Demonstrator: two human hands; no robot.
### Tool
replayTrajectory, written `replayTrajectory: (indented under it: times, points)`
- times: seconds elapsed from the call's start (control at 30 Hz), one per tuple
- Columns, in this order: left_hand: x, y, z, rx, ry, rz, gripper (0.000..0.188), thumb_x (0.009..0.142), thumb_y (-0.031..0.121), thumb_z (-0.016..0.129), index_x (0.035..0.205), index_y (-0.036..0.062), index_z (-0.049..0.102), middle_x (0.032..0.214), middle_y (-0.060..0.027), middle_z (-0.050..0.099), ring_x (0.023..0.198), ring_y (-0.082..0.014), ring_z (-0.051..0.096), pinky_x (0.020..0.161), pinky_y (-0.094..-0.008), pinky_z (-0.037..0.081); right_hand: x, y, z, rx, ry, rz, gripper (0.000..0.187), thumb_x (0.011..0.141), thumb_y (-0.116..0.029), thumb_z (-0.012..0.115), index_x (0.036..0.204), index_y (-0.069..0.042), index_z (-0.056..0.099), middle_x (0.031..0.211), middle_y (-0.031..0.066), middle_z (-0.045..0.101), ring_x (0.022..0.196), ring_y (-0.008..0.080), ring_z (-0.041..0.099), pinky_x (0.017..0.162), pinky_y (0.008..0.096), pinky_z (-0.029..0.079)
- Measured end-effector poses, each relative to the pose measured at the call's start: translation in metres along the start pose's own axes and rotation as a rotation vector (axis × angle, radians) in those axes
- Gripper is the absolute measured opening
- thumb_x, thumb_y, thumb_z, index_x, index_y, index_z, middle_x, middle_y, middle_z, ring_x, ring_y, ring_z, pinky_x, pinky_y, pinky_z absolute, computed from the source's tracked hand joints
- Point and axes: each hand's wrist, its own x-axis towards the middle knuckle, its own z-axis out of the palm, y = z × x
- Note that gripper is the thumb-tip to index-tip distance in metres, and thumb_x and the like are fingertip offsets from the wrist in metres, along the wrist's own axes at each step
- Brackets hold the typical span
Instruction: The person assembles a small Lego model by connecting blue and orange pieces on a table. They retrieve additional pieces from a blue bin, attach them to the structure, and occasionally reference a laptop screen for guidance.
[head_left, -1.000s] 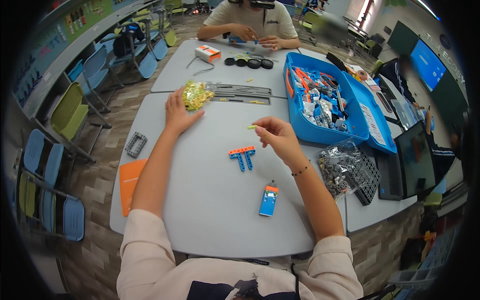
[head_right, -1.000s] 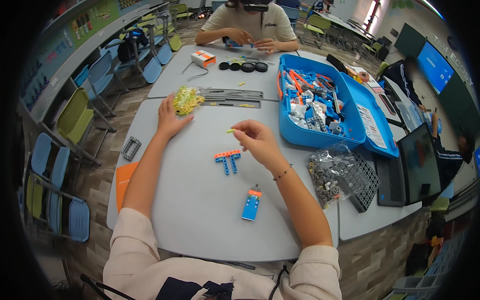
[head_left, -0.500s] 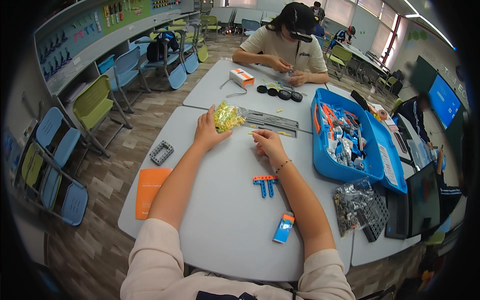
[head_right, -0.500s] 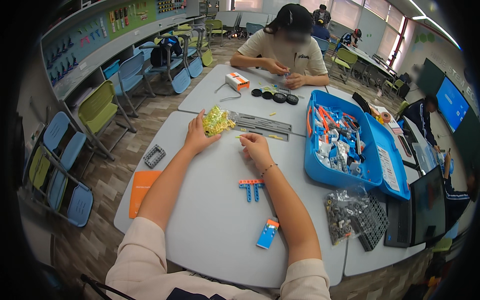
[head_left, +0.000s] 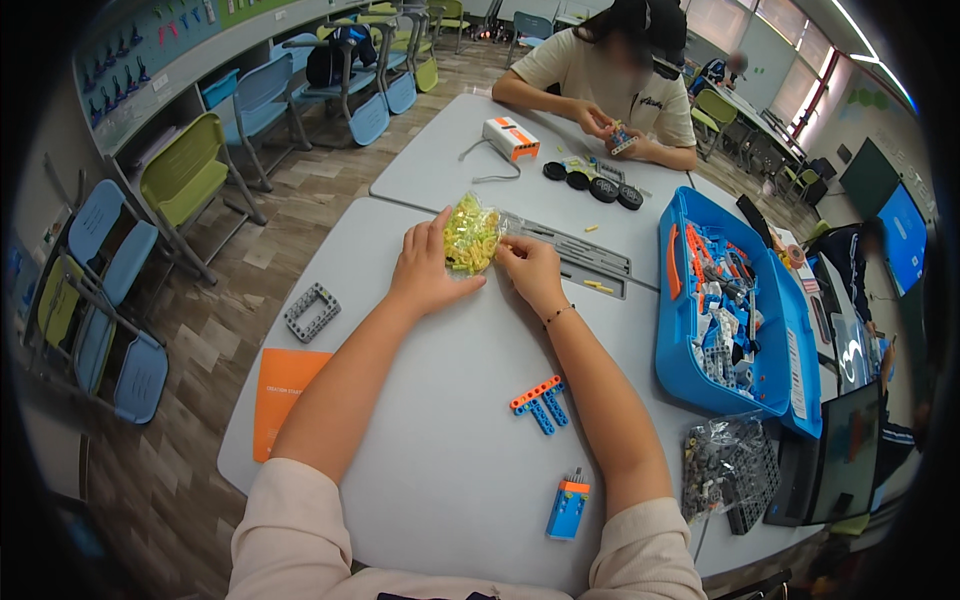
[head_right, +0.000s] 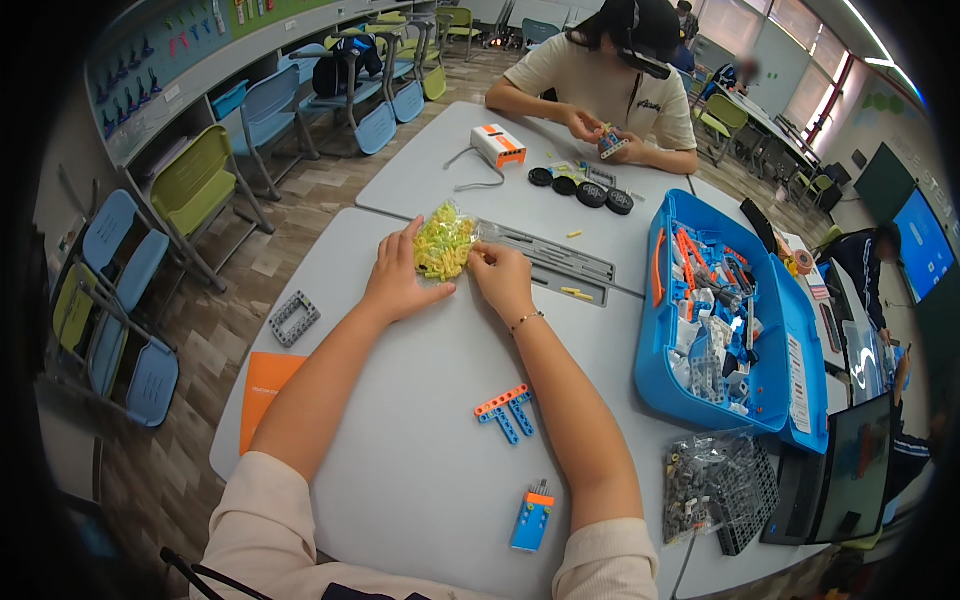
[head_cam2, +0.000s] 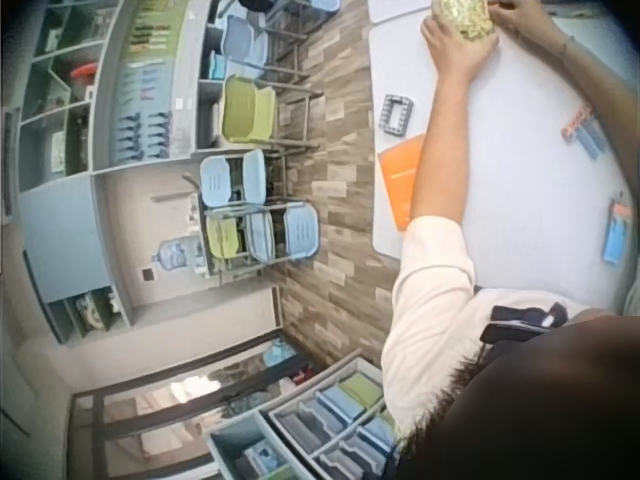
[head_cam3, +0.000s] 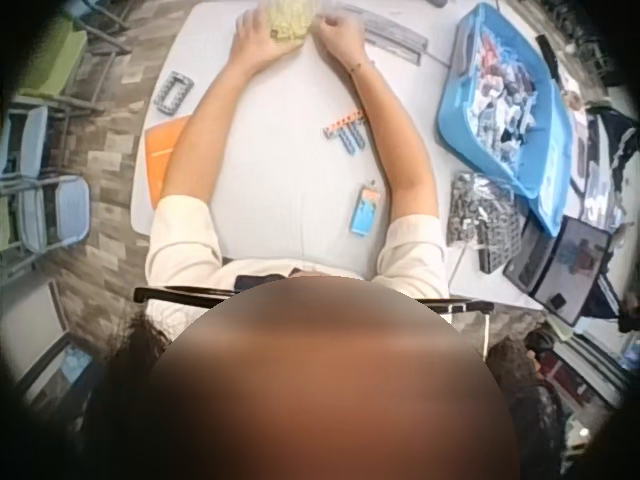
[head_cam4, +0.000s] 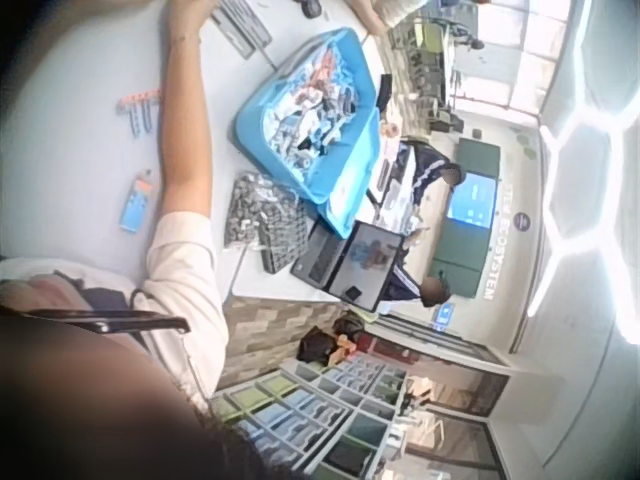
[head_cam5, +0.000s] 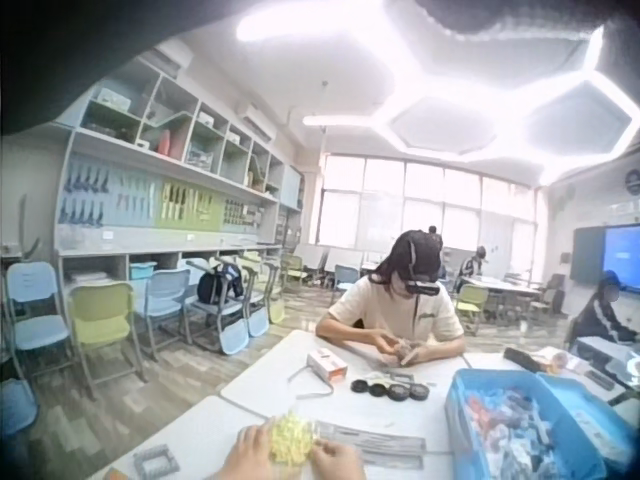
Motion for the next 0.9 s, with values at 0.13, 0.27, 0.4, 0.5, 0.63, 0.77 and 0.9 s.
replayTrajectory:
  times: [0.13, 0.27, 0.4, 0.5, 0.63, 0.77, 0.9]
  points:
    - [0.000, 0.002, -0.002, -0.018, 0.005, 0.002, 0.111, 0.062, 0.045, 0.080, 0.147, 0.0101, 0.017, 0.129, -0.0171, 0.039, 0.123, -0.0365, 0.033, 0.106, -0.0454, 0.031, -0.005, -0.008, 0.000, 0.048, -0.084, -0.059, 0.028, 0.078, -0.021, 0.069, 0.101, -0.006, 0.072, 0.075, 0.0133, 0.069, 0.063, 0.0171, 0.063, 0.062, 0.0287, 0.050]
    - [0.000, 0.002, -0.002, -0.004, 0.016, 0.017, 0.112, 0.062, 0.046, 0.080, 0.147, 0.0106, 0.017, 0.129, -0.0175, 0.039, 0.123, -0.0367, 0.034, 0.107, -0.0453, 0.030, -0.006, -0.017, 0.000, -0.072, -0.169, -0.082, 0.030, 0.076, -0.020, 0.069, 0.103, -0.007, 0.072, 0.074, 0.0135, 0.069, 0.063, 0.0198, 0.064, 0.063, 0.0305, 0.050]
    - [0.000, 0.001, -0.001, 0.005, 0.010, 0.020, 0.112, 0.062, 0.046, 0.080, 0.147, 0.0113, 0.017, 0.130, -0.0175, 0.039, 0.123, -0.0367, 0.033, 0.107, -0.0452, 0.030, -0.007, -0.021, 0.002, -0.181, -0.173, -0.193, 0.030, 0.077, -0.018, 0.068, 0.104, -0.005, 0.071, 0.070, 0.0123, 0.067, 0.059, 0.0164, 0.060, 0.059, 0.0286, 0.048]
    - [0.000, 0.001, 0.000, 0.006, 0.012, 0.018, 0.113, 0.061, 0.047, 0.080, 0.147, 0.0114, 0.017, 0.130, -0.0174, 0.039, 0.123, -0.0365, 0.034, 0.107, -0.0451, 0.030, -0.008, -0.022, 0.004, -0.203, -0.168, -0.157, 0.026, 0.077, -0.017, 0.068, 0.100, -0.005, 0.072, 0.073, 0.0143, 0.067, 0.060, 0.0201, 0.063, 0.060, 0.0305, 0.049]
    - [0.000, 0.001, 0.001, 0.010, 0.007, 0.003, 0.112, 0.061, 0.048, 0.080, 0.147, 0.0113, 0.017, 0.130, -0.0170, 0.039, 0.123, -0.0360, 0.034, 0.107, -0.0451, 0.031, -0.009, -0.020, 0.006, -0.210, -0.137, -0.197, 0.020, 0.077, -0.016, 0.068, 0.092, -0.004, 0.071, 0.072, 0.0127, 0.067, 0.060, 0.0203, 0.062, 0.061, 0.0307, 0.049]
    - [0.001, 0.000, 0.001, 0.005, 0.016, 0.011, 0.112, 0.062, 0.048, 0.080, 0.147, 0.0120, 0.017, 0.131, -0.0167, 0.038, 0.123, -0.0359, 0.034, 0.106, -0.0451, 0.031, -0.009, -0.018, 0.007, -0.189, -0.121, -0.228, 0.016, 0.077, -0.016, 0.069, 0.087, -0.004, 0.070, 0.070, 0.0109, 0.067, 0.059, 0.0193, 0.062, 0.060, 0.0303, 0.049]
    - [0.000, 0.001, -0.001, 0.004, 0.015, 0.008, 0.112, 0.062, 0.048, 0.080, 0.147, 0.0121, 0.018, 0.130, -0.0171, 0.038, 0.124, -0.0361, 0.033, 0.106, -0.0453, 0.032, -0.008, -0.017, 0.001, -0.129, -0.165, -0.163, 0.014, 0.079, -0.016, 0.070, 0.086, -0.003, 0.068, 0.067, 0.0072, 0.064, 0.058, 0.0131, 0.058, 0.057, 0.0269, 0.047]
